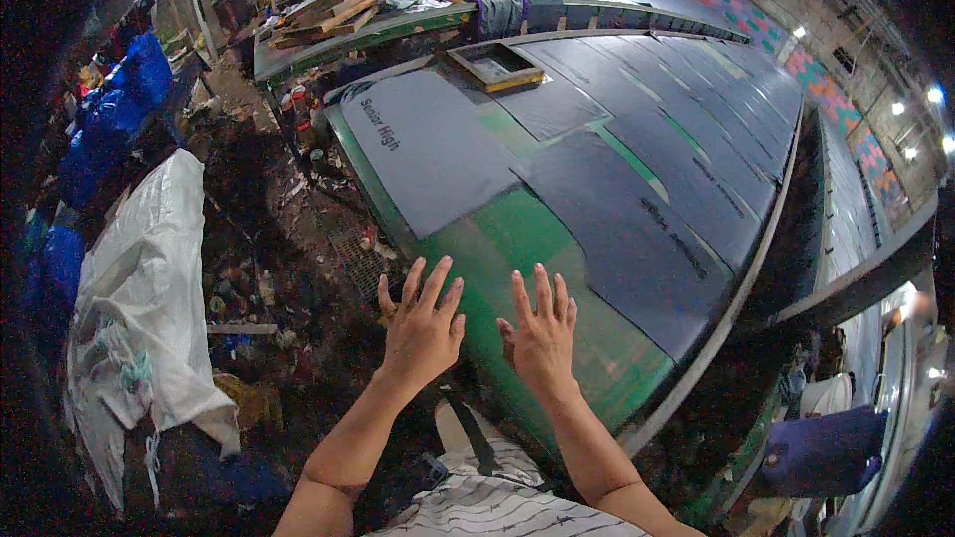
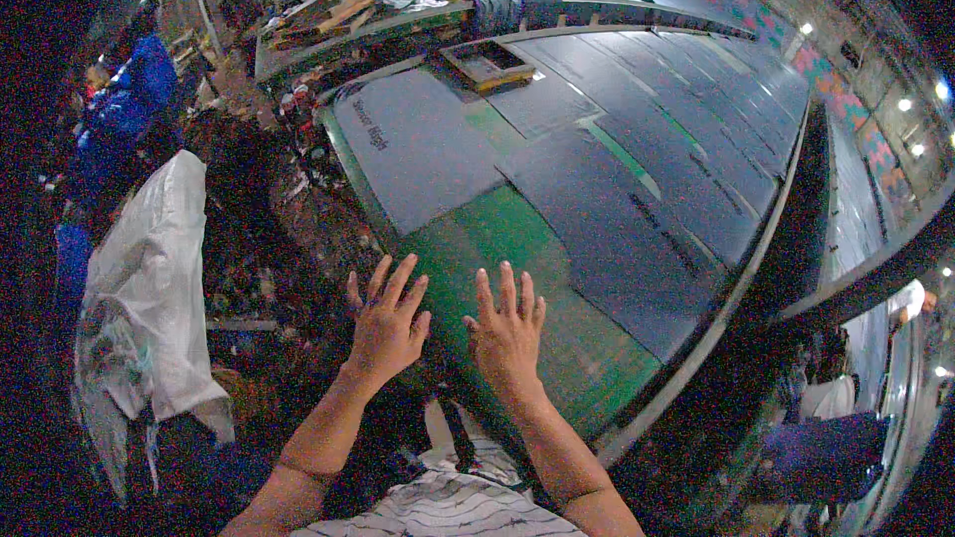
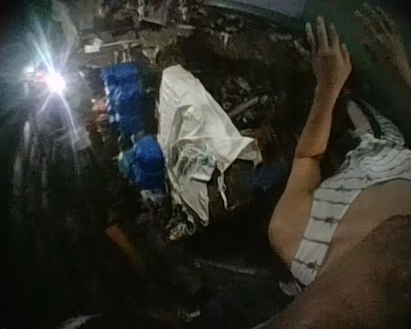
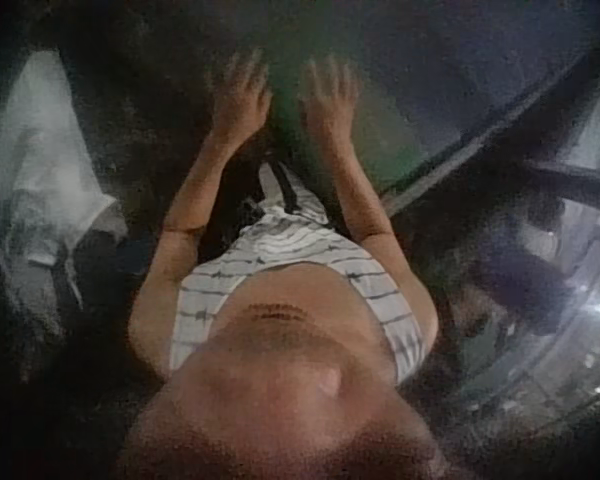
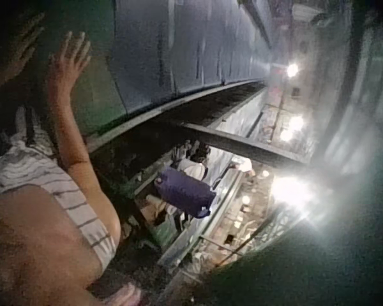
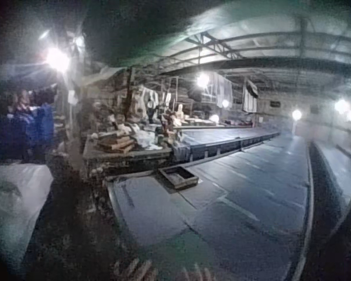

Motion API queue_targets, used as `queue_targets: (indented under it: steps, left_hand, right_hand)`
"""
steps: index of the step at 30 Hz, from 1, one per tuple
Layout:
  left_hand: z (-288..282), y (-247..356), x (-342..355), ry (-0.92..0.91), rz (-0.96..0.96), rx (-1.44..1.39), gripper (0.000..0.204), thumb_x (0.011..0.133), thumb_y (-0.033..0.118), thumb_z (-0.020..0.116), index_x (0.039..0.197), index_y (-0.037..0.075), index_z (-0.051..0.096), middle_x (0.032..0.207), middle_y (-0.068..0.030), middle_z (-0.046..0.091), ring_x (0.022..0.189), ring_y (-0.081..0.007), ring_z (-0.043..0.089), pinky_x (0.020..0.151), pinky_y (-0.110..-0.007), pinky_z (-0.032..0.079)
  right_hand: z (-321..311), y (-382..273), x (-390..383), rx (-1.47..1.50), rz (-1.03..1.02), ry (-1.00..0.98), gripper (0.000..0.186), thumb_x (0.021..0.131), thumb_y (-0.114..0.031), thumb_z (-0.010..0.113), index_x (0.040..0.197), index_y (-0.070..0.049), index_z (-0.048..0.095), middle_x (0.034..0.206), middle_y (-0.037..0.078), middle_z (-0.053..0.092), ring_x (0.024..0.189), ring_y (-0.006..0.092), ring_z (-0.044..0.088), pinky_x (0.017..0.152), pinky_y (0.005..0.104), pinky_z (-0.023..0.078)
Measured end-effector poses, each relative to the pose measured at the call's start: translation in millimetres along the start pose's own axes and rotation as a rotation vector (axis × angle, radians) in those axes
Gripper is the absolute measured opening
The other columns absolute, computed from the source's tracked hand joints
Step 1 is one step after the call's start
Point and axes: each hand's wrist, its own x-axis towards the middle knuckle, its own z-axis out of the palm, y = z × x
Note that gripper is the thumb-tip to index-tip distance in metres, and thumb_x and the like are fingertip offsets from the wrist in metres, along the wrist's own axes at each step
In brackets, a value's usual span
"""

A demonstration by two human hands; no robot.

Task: The person uses a squeegee to spread ink across a screen printing frame placed on a padded surface. They repeatedly pull the squeegee to distribute the ink evenly, then briefly walk to a nearby table to pick up a small container and return to the frame to continue spreading the ink.

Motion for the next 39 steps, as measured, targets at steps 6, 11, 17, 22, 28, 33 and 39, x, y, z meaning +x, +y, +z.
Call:
queue_targets:
  steps: [6,11,17,22,28,33,39]
  left_hand:
    - [21,-129,83,-0.005,-0.005,0.011,0.043,0.089,0.024,0.071,0.129,0.01,0.068,0.157,-0.0066,0.043,0.149,-0.0313,0.031,0.12,-0.068,0.011]
    - [42,-239,170,-0.008,0.035,0.072,0.046,0.087,0.027,0.072,0.13,0.011,0.068,0.158,-0.0064,0.042,0.149,-0.0325,0.033,0.121,-0.067,0.011]
    - [37,-350,273,0.025,0.061,0.077,0.046,0.086,0.026,0.073,0.129,0.012,0.069,0.157,-0.0055,0.044,0.15,-0.0299,0.031,0.12,-0.067,0.012]
    - [47,-443,328,0.011,0.08,0.053,0.045,0.086,0.026,0.073,0.129,0.012,0.069,0.157,-0.0053,0.043,0.15,-0.0289,0.029,0.12,-0.068,0.013]
    - [62,-579,393,-0.005,0.178,-0.027,0.048,0.085,0.026,0.072,0.13,0.01,0.068,0.161,-0.0069,0.04,0.152,-0.0319,0.027,0.12,-0.068,0.008]
    - [56,-710,450,-0.044,0.227,-0.028,0.052,0.085,0.027,0.073,0.134,0.011,0.065,0.161,-0.0067,0.039,0.152,-0.032,0.027,0.121,-0.068,0.007]
    - [43,-830,526,-0.041,0.239,-0.03,0.05,0.085,0.026,0.074,0.132,0.011,0.067,0.159,-0.0041,0.04,0.151,-0.029,0.028,0.12,-0.068,0.011]
  right_hand:
    - [78,-51,134,0.013,0.0,0.009,0.068,0.096,-0.032,0.066,0.156,-0.014,0.041,0.163,0.018,0.031,0.148,0.0448,0.03,0.114,0.0641,0.031]
    - [145,-83,257,0.095,0.019,0.026,0.068,0.096,-0.033,0.065,0.157,-0.017,0.04,0.165,0.017,0.028,0.149,0.0448,0.029,0.114,0.0661,0.03]
    - [175,-129,403,0.065,0.029,0.044,0.066,0.094,-0.03,0.066,0.154,-0.013,0.044,0.162,0.018,0.033,0.147,0.0448,0.03,0.115,0.0628,0.029]
    - [214,-169,488,0.05,0.037,0.046,0.068,0.095,-0.032,0.065,0.157,-0.017,0.04,0.165,0.017,0.028,0.148,0.0453,0.029,0.113,0.0663,0.031]
    - [275,-242,588,-0.012,0.115,0.018,0.071,0.093,-0.029,0.068,0.157,-0.015,0.04,0.163,0.018,0.031,0.148,0.0446,0.029,0.115,0.0636,0.03]
    - [320,-313,677,-0.063,0.217,0.036,0.073,0.093,-0.032,0.07,0.157,-0.016,0.039,0.163,0.017,0.031,0.147,0.044,0.032,0.112,0.0668,0.032]
    - [355,-376,771,-0.103,0.305,0.037,0.074,0.092,-0.032,0.07,0.157,-0.014,0.039,0.162,0.017,0.032,0.146,0.0433,0.033,0.112,0.0653,0.032]
